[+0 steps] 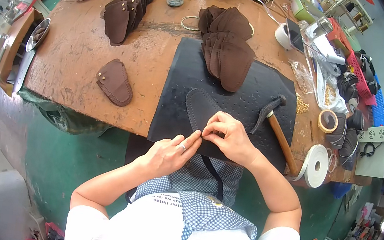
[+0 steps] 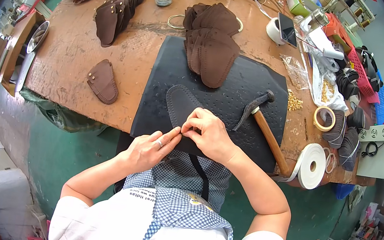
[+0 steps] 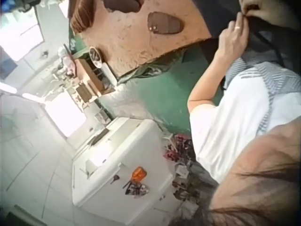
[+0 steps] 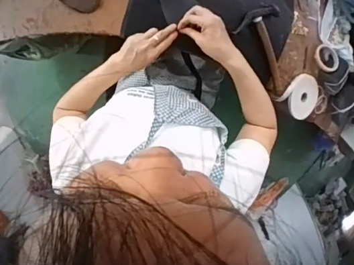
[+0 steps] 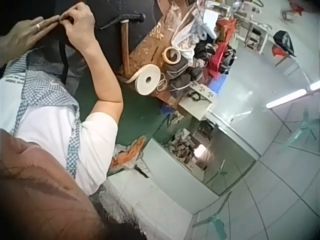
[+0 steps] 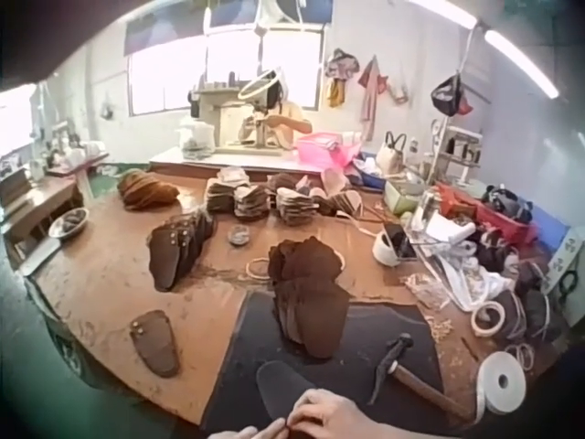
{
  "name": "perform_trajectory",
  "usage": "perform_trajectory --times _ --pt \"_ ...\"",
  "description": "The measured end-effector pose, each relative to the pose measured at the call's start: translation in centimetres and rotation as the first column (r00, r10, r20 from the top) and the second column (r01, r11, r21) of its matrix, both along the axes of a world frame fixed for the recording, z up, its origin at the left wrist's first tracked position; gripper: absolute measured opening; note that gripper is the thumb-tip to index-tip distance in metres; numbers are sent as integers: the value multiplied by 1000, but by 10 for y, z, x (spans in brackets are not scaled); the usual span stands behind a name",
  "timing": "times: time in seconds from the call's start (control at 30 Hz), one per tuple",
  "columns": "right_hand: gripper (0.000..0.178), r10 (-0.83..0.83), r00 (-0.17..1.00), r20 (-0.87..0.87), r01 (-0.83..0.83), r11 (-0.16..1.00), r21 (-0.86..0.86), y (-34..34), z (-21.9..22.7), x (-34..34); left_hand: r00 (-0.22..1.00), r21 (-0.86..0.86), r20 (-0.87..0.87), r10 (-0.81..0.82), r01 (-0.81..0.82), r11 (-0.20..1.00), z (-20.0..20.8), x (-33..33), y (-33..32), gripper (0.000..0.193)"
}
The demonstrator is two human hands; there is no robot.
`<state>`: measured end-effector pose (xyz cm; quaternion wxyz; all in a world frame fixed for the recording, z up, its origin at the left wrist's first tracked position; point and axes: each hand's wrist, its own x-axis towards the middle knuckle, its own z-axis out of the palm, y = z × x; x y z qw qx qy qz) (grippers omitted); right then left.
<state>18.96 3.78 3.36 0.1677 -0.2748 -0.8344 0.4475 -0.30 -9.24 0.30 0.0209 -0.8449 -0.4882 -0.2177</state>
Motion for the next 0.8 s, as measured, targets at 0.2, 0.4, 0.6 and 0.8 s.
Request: perform_trajectory --times 0.2,0.4,0.6,0.8 --pt "6 -11 999 44 10 1000 24 1 1 -11 998 -21 67 0 2 1000 -3 -9 -1 57" --pt "11 -10 992 122 24 993 -113 9 13 -13 991 -81 124 -41 51 995 -7 -8 1 57" --pt "10 -31 995 100 42 993 -113 0 9 -8 987 -91 161 -19 34 995 -7 -5 -2 56" --pt "11 -6 998 56 5 1000 22 4 3 -6 984 -6 176 -18 19 1000 -5 -7 6 49"
